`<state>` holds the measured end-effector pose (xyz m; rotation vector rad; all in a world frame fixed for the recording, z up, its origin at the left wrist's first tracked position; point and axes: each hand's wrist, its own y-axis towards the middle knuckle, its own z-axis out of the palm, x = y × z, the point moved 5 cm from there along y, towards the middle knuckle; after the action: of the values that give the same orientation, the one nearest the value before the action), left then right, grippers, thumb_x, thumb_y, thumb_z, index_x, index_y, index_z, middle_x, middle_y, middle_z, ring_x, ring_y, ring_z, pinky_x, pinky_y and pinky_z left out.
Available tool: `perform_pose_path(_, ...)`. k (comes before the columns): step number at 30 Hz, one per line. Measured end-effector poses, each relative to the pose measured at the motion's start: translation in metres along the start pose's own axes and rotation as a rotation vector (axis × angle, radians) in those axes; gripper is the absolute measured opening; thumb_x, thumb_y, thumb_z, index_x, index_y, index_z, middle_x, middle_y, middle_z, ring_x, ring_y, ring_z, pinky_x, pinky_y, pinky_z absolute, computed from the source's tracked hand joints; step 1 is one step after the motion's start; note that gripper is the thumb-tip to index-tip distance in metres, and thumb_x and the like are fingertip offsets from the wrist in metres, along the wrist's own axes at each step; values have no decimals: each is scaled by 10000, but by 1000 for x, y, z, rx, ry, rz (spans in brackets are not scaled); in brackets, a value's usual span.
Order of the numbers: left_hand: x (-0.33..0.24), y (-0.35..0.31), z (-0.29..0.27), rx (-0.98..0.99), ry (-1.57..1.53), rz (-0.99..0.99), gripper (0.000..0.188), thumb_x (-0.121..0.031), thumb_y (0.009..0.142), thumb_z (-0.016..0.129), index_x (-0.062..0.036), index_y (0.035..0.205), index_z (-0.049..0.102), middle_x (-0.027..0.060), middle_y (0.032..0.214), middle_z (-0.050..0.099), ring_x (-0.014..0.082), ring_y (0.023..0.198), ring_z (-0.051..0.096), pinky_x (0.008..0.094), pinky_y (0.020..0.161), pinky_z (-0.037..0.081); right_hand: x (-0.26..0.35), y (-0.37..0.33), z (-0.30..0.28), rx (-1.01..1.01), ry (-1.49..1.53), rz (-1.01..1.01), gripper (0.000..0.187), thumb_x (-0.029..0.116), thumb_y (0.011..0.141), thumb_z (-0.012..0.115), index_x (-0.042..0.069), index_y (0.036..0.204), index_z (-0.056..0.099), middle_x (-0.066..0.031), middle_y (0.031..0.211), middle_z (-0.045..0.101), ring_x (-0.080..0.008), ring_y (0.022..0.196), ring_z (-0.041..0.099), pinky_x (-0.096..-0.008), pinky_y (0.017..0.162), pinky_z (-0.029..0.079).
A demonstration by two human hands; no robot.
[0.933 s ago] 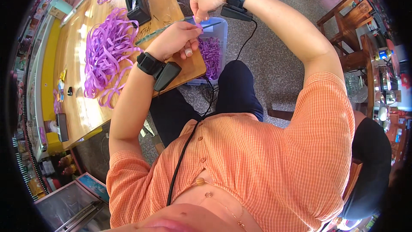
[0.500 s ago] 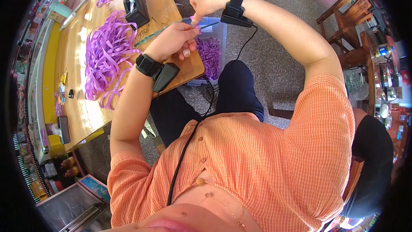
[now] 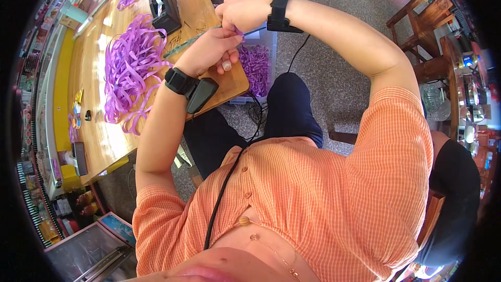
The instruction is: Bundling and organizing purple ribbons at a factory workbench.
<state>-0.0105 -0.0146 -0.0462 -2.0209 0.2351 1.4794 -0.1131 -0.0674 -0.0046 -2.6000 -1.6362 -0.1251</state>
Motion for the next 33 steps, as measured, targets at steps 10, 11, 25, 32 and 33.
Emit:
perform_pose_path(10, -1, 2, -2, 31, 46, -4, 265, -239, 992, 532, 11, 971, 618, 56, 724, 645, 113, 519, 610, 247, 425, 481, -73, -55, 27, -265, 891, 254, 334, -32, 843, 502, 47, 1148, 614, -45, 1139, 654, -162, 1104, 597, -319, 940, 480)
perform_pose_path(11, -4, 4, 1, 40, 42, 2, 270, -241, 993, 532, 13, 966, 620, 58, 722, 644, 113, 516, 610, 246, 424, 482, -80, -71, 38, -270, 888, 262, 334, -32, 843, 502, 47, 1148, 614, -45, 1139, 654, -162, 1104, 597, -319, 940, 480)
perform_pose_path(25, -3, 2, 0, 34, 4, -11, 277, -255, 997, 530, 7, 975, 616, 53, 719, 637, 114, 509, 610, 241, 413, 480, -53, -45, 149, -347, 2161, 260, 317, 238, 948, 597, 56, 1205, 575, -100, 1215, 620, -267, 1145, 595, -430, 980, 468)
perform_pose_path(32, -4, 1, 1, 43, -5, -32, 261, -243, 994, 525, 4, 997, 607, 52, 715, 634, 114, 502, 603, 242, 409, 475, -37, -20, 154, -226, 2215, 165, 411, 273, 966, 596, 44, 1305, 554, -114, 1276, 628, -256, 1156, 612, -446, 978, 489)
perform_pose_path(33, -3, 1, 0, 46, 0, -34, 256, -238, 992, 523, 4, 1006, 606, 52, 715, 634, 114, 499, 601, 242, 409, 476, -35, -19, 149, -225, 2215, 164, 411, 273, 966, 596, 44, 1305, 554, -114, 1276, 628, -256, 1156, 612, -446, 978, 489)
